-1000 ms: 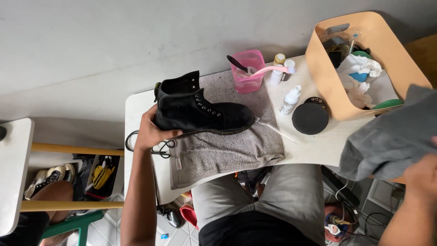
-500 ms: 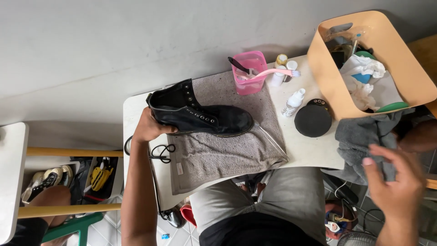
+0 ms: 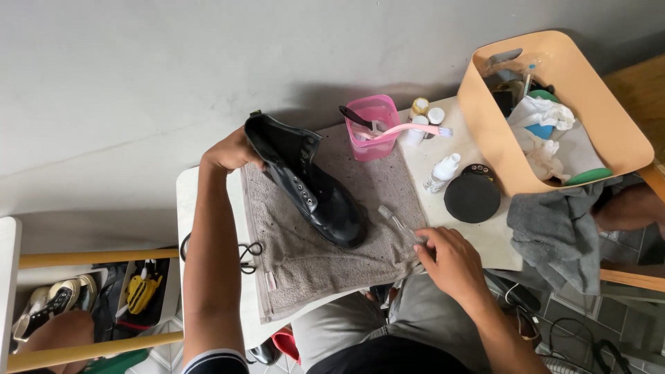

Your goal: The person is cleaning a black leather boot by applying a white cleaning substance with a small brush and then wiping it off with a grey cloth.

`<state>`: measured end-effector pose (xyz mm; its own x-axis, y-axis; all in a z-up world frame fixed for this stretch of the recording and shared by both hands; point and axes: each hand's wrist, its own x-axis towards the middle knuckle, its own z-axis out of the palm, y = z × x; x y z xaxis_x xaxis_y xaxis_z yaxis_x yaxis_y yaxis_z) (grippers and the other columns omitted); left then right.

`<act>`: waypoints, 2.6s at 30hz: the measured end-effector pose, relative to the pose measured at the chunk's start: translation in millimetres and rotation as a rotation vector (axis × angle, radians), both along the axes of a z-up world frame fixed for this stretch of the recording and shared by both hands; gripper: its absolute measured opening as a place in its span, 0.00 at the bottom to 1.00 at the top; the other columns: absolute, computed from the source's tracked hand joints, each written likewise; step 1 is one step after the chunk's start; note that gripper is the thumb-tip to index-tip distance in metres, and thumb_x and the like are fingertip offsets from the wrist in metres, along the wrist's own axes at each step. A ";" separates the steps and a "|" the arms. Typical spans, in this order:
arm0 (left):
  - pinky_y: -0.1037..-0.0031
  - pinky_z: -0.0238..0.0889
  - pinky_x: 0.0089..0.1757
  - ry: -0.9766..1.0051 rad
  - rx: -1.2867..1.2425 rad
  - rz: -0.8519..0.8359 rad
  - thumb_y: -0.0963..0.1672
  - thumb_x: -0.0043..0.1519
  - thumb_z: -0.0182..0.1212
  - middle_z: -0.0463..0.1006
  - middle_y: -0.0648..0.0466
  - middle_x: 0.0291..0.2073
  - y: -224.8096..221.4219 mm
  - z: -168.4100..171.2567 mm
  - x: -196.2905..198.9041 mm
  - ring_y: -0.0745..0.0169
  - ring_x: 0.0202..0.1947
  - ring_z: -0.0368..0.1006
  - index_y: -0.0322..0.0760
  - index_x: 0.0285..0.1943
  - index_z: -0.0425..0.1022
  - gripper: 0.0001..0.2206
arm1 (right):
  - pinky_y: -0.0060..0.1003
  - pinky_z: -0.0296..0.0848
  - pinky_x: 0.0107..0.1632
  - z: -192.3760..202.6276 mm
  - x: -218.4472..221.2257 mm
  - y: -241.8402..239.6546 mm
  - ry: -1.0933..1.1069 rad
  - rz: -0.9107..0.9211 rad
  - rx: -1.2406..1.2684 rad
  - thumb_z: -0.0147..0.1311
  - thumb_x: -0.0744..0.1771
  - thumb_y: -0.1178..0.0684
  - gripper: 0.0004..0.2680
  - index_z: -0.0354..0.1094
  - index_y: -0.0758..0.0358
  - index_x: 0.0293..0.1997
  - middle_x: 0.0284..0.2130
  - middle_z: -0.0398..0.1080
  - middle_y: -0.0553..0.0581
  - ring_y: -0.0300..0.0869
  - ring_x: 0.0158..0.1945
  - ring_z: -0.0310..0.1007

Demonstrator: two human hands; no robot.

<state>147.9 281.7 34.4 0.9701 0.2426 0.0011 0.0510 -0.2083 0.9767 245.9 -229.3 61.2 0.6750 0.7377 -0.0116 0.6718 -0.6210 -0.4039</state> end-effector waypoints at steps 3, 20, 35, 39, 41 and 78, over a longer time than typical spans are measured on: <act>0.49 0.61 0.56 -0.084 -0.104 0.090 0.28 0.35 0.62 0.78 0.39 0.43 20.4 -63.0 14.6 0.34 0.47 0.74 0.31 0.59 0.77 0.36 | 0.40 0.76 0.44 -7.1 5.5 1.1 0.058 -0.034 -0.014 0.56 0.66 0.48 0.09 0.73 0.51 0.50 0.30 0.73 0.52 0.46 0.41 0.76; 0.66 0.66 0.43 -0.466 -0.173 0.665 0.37 0.48 0.64 0.73 0.55 0.37 -87.3 -114.9 -18.2 0.63 0.35 0.69 0.39 0.56 0.73 0.23 | 0.36 0.73 0.34 -53.7 14.3 -7.6 -0.135 -0.067 0.448 0.52 0.68 0.53 0.05 0.70 0.55 0.47 0.22 0.72 0.52 0.44 0.27 0.73; 0.66 0.66 0.44 -0.541 -0.130 0.581 0.43 0.50 0.64 0.76 0.55 0.35 -110.5 -75.3 -7.0 0.64 0.39 0.70 0.38 0.45 0.80 0.14 | 0.42 0.73 0.40 6.6 5.6 24.7 -0.084 0.007 0.710 0.44 0.72 0.57 0.10 0.72 0.61 0.55 0.32 0.73 0.58 0.51 0.32 0.74; 0.58 0.63 0.52 -0.629 0.002 0.628 0.42 0.57 0.63 0.78 0.50 0.47 -127.6 -72.0 0.0 0.60 0.51 0.69 0.34 0.58 0.74 0.18 | 0.44 0.74 0.39 62.8 7.3 48.3 -0.325 0.037 0.619 0.48 0.71 0.57 0.10 0.74 0.59 0.58 0.31 0.71 0.59 0.53 0.35 0.75; 0.47 0.50 0.64 -0.684 0.207 0.766 0.40 0.59 0.68 0.61 0.47 0.69 -149.6 -40.8 -3.0 0.52 0.70 0.56 0.36 0.76 0.52 0.37 | 0.46 0.74 0.37 82.6 14.0 59.6 -0.535 0.051 0.518 0.50 0.72 0.54 0.10 0.74 0.58 0.59 0.31 0.68 0.59 0.54 0.34 0.74; 0.50 0.70 0.43 -0.525 0.037 0.755 0.31 0.44 0.52 0.71 0.49 0.39 -150.5 13.5 -33.1 0.55 0.41 0.70 0.38 0.65 0.61 0.34 | 0.41 0.73 0.24 30.6 6.9 220.3 -0.352 0.151 0.423 0.56 0.65 0.55 0.05 0.65 0.65 0.36 0.17 0.68 0.60 0.52 0.22 0.74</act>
<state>114.8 131.1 47.8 0.4266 0.8025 0.4172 -0.2621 -0.3318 0.9062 252.9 -9.0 91.8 0.4713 0.7178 0.5125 0.8796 -0.3405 -0.3321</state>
